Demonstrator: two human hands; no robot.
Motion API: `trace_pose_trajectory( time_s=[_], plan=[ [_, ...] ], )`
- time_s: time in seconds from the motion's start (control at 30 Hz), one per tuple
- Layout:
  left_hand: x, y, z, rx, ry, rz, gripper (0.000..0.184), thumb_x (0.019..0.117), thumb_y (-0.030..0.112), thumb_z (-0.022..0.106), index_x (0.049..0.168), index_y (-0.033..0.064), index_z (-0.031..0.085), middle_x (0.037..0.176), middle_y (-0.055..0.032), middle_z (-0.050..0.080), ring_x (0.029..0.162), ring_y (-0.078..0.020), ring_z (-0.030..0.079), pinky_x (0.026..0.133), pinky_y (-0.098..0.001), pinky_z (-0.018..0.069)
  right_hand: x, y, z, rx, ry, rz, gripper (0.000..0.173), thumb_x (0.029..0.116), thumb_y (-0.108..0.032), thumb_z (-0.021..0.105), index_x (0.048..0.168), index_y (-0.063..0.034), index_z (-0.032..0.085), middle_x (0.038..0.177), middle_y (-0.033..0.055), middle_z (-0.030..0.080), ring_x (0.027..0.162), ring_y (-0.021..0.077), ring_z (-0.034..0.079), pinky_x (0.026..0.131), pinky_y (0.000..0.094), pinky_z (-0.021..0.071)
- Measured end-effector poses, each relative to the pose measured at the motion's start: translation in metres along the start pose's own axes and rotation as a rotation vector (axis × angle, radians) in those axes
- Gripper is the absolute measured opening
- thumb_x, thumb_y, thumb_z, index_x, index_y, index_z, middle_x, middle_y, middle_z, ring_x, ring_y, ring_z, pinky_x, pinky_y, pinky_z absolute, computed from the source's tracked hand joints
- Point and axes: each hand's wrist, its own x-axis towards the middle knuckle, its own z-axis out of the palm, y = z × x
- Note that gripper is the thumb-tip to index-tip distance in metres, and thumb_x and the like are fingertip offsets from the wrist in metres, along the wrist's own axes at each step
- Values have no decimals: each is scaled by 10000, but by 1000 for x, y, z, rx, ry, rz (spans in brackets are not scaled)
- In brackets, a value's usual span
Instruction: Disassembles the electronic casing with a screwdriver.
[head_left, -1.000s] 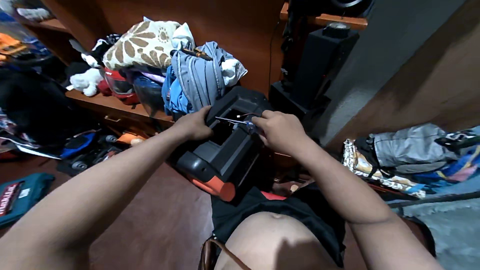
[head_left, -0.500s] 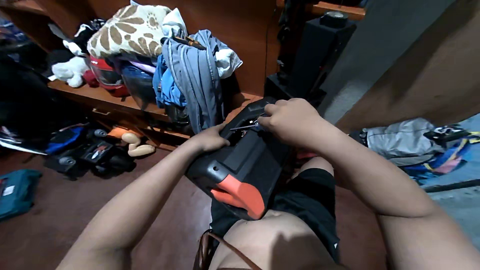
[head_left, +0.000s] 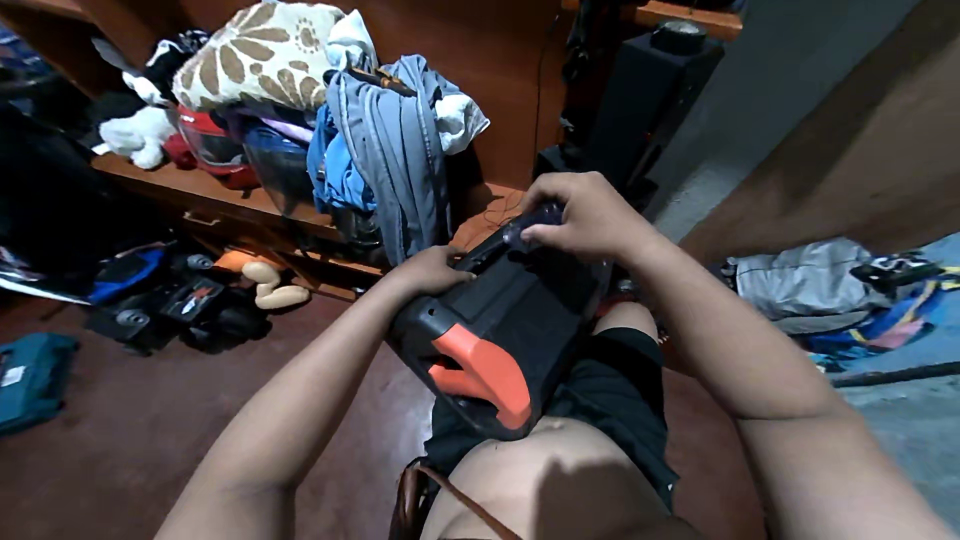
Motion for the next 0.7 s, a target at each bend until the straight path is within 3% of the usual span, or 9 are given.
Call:
trace_pose_trajectory(
  time_s=[0.07,0.17,0.3,0.43,0.5,0.6,0.7],
  plan=[
    [6,-2,0,-15,-51,1,571,987,332,702,1476,95,525,1305,-216,654,1185,-373,646,1033,-622,476,-6,6,20,249,194,121,265,866,-166,820,1077,-67,694,1025,62,716,864,125,704,786,338,617],
    [14,-2,2,-51,-139,-58,616,999,281,678,1546,132,436,1427,-214,578,1292,-393,576,1074,-640,432,-13,13,53,445,392,182,269,934,-136,737,1161,-49,622,1088,91,681,866,144,709,743,342,642],
    [24,-6,7,-117,-147,-20,545,964,137,696,1484,141,536,1363,-177,631,1192,-334,644,1018,-580,499,-22,17,66,373,485,186,308,960,-220,711,1184,-48,586,1135,112,630,913,138,669,781,317,604],
    [21,16,0,-8,-74,45,585,871,154,785,1429,191,613,1161,-155,728,1010,-319,713,896,-599,554,-44,9,43,257,494,117,345,965,-224,716,1224,-49,570,1165,106,621,933,113,664,776,283,602],
    [17,31,-5,65,-59,100,627,848,173,806,1440,227,608,1128,-159,739,989,-338,719,872,-634,553,-61,3,31,194,517,54,352,965,-206,719,1230,-34,564,1163,109,624,947,117,670,778,282,609],
    [15,53,-12,138,-63,247,654,843,166,816,1455,230,597,1125,-141,740,990,-311,716,874,-612,554,-81,-1,24,91,625,-117,326,956,-177,731,1171,10,572,1148,123,615,1065,158,638,897,305,577],
    [18,70,-17,214,-111,396,691,840,148,822,1482,216,576,1198,-104,731,1064,-268,706,943,-569,546,-105,-6,25,31,719,-184,318,948,-199,745,1159,-45,566,1106,80,604,1063,148,624,901,306,566]
  ],
)
